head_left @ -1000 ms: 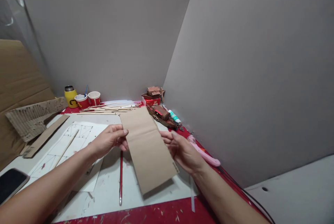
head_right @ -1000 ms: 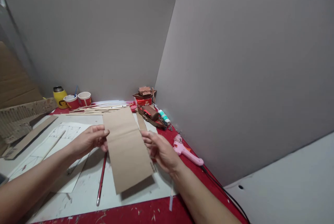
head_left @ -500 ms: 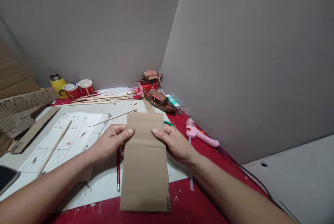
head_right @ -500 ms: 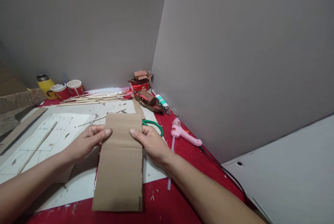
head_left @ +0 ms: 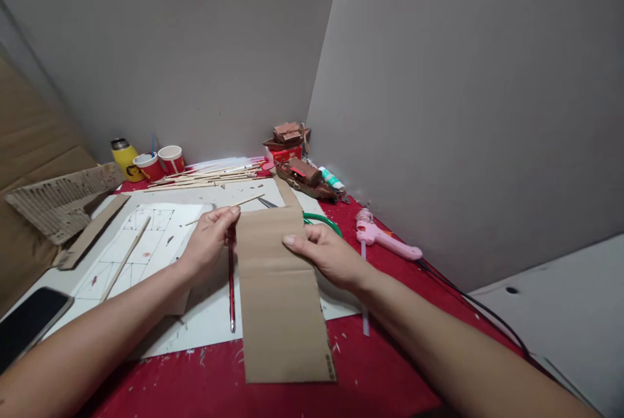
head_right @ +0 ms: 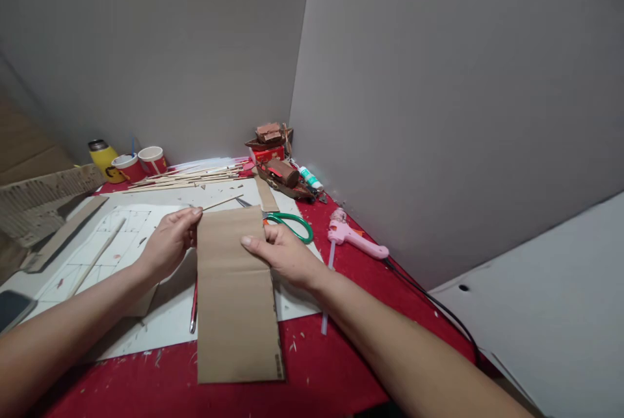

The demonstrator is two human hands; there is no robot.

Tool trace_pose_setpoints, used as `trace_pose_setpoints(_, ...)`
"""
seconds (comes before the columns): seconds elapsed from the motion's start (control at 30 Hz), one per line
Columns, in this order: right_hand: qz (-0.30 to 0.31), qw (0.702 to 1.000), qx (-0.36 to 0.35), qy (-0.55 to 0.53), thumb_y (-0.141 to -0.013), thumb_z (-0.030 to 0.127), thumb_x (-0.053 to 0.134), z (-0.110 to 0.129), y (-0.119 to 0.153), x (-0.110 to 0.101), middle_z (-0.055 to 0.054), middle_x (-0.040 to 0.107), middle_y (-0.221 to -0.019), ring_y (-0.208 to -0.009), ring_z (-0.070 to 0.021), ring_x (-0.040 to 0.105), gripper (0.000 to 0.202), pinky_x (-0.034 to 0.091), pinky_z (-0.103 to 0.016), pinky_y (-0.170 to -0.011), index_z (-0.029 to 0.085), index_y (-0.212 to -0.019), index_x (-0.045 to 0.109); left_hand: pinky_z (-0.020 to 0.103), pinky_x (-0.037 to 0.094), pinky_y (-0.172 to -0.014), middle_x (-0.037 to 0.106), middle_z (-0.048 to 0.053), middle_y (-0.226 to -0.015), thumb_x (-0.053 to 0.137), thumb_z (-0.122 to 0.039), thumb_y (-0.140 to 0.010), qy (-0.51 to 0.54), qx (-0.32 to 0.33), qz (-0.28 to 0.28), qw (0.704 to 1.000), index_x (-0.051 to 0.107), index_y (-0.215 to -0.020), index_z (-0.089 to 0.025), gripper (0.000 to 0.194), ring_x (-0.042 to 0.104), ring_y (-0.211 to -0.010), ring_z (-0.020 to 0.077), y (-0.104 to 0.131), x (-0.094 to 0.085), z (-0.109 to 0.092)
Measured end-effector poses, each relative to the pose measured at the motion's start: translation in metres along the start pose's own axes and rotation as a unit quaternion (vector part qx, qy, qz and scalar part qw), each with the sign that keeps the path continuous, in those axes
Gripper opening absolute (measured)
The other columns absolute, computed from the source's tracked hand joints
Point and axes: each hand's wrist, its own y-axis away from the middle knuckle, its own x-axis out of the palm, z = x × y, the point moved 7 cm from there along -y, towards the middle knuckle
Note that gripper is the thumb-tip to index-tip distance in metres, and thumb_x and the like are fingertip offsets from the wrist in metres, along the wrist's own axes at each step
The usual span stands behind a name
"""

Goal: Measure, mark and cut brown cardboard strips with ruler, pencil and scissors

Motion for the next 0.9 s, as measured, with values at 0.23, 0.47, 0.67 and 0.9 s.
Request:
trace_pose_setpoints(0.23,-0.050,0.998,-0.046,-0.016,-0.068,0.051,0.084,0.005,-0.008,-0.014,-0.004,0.076,-0.071,-0.062,-0.0152,0.067,0.039,0.051,-0.027,-0.064,0.015,-0.080,0.075,0.023,0.044,-0.044,0.061,-0.001,-0.061,0.064,-0.062,-0.082,0.013,-0.044,0.053,0.998,0.061,-0.076,-0.018,0.045,0.054,-0.047,0.0116,0.000,0.007,0.007)
trace_pose_setpoints(0.47,-0.060,0.996,-0.059,-0.015,-0.063,0.055,0.086,0.003,-0.010,-0.011,-0.005,0.075,-0.073,-0.063,-0.0170,0.066,0.045,0.051,-0.030,-0.066,0.014,-0.079,0.075,0.028,0.050,-0.061,0.072,0.006,-0.066,0.085,-0.052,-0.067,-0.027,-0.103,0.153,0.983,0.072,-0.076,-0.013,0.042,0.065,-0.061,0.0178,0.015,0.026,0.015)
trace_pose_setpoints(0.67,-0.068,0.995,-0.069,-0.014,-0.063,0.056,0.085,0.000,-0.012,-0.010,-0.003,0.075,-0.072,-0.063,-0.0159,0.066,0.046,0.050,-0.029,-0.064,0.015,-0.080,0.075,0.028,0.050,-0.061,0.075,0.008,-0.072,0.084,-0.053,-0.069,-0.038,-0.087,0.126,0.987,0.075,-0.080,-0.014,0.041,0.066,-0.061,0.0180,0.017,0.024,0.016)
trace_pose_setpoints(0.9,-0.046,0.998,-0.039,-0.001,-0.062,0.058,0.085,-0.003,-0.012,-0.008,-0.004,0.071,-0.061,-0.054,-0.0142,0.062,0.048,0.047,-0.026,-0.055,0.013,-0.069,0.071,0.029,0.052,-0.064,0.074,0.006,-0.073,0.078,-0.057,-0.074,-0.032,-0.064,0.094,0.993,0.072,-0.083,-0.016,0.042,0.066,-0.063,0.0176,0.013,0.019,0.013)
